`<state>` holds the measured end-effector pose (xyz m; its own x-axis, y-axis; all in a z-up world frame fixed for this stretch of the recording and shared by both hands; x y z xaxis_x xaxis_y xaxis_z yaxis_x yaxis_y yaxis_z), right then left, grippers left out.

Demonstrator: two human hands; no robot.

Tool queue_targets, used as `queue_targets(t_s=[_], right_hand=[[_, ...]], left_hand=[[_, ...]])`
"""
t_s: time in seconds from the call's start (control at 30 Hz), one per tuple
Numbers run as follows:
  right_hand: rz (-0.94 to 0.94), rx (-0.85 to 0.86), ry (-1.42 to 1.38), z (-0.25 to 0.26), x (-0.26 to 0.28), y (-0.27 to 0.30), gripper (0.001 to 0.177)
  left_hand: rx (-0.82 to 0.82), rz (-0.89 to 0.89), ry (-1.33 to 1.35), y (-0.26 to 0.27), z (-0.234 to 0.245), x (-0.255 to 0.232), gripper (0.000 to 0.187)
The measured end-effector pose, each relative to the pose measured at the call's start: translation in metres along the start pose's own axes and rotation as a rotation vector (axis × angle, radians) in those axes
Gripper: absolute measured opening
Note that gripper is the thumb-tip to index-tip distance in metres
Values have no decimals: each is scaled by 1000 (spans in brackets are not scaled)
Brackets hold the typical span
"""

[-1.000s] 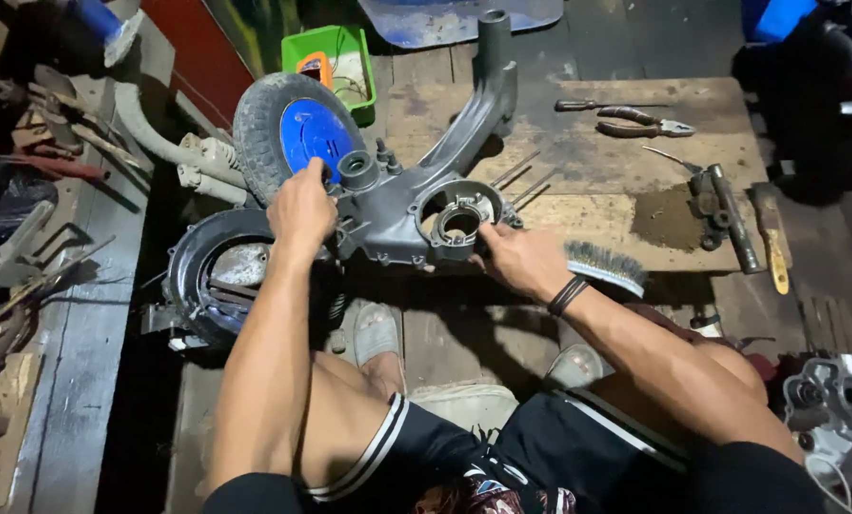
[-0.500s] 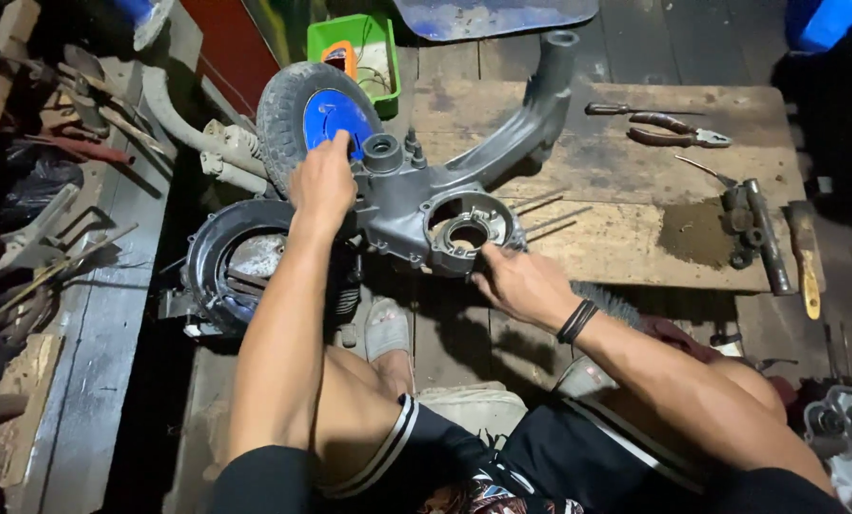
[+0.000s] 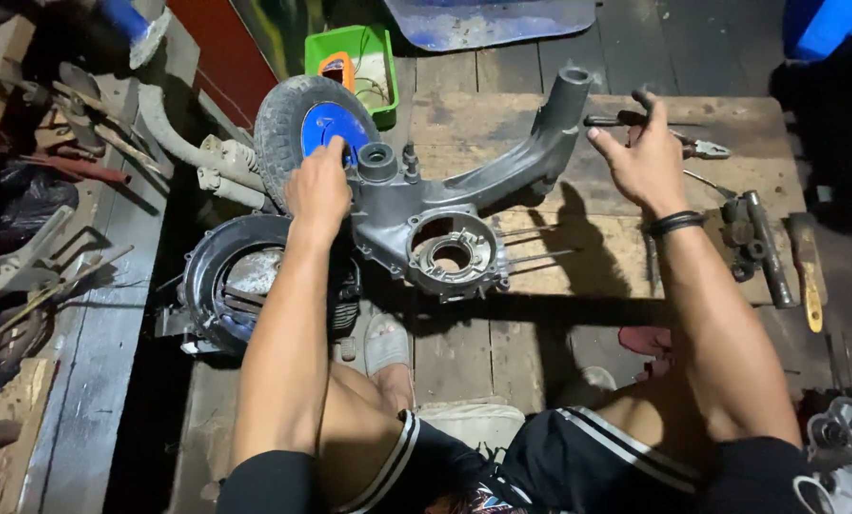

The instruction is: The person cleans the interior and exterior surfaces of a metal mechanical housing using a wire brush. They rotate the part to access different areas and scrub the inside cavity and outer edges.

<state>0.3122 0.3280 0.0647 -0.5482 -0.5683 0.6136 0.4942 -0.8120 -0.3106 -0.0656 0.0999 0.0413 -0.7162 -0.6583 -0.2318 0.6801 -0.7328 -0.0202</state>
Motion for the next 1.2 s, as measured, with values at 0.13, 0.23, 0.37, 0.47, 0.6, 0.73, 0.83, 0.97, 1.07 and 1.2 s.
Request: queue_targets(t_s=[0.13,0.23,0.37,0.47,0.6,0.73,0.83,0.97,1.07,1.2], right_hand=[[-92,13,-119,-21,-13,-11,76],[-162,40,-231,-35,-17,-18,76],[-108,-52,-255,-28,-19,-29,65],[-10,-111,-215,-14,-14,-34,52],[429,-206,-9,7,22,-27,31],[567,-15,148,-22,39,-35,41],[465,127,216,-37,41,-38,52],[408,71,209,-37,38,-39,50],[394,88,224,-44,25,-40,50],[429,73,278,-42,20,-38,48]], left_hand=[[-19,-10,30,-1,-1,3,40],[-53,-35,30,-2,2,0,41],[-12,8,6,-5,-2,5,40],[-42,-27,19,-8,-2,6,41],[-55,-45,5,-9,-5,7,43],[-41,-30,20,-9,-2,7,45],[-13,-4,-4,-8,-4,2,40],[-52,0,45,-4,-2,-2,37],[-55,15,86,4,5,-10,38],[-162,-10,103,8,-2,-12,35]])
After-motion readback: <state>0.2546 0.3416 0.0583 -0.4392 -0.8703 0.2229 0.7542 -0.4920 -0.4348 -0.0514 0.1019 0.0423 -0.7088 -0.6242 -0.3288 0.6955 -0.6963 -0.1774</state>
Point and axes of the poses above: each hand's wrist, its own y-axis away from the middle knuckle, its own z-axis out of the back of the hand, x = y × z, the point moved 9 cm from there along -y, towards the middle knuckle, and after that the axes turned 10 degrees about z, right-handed, at the moved point
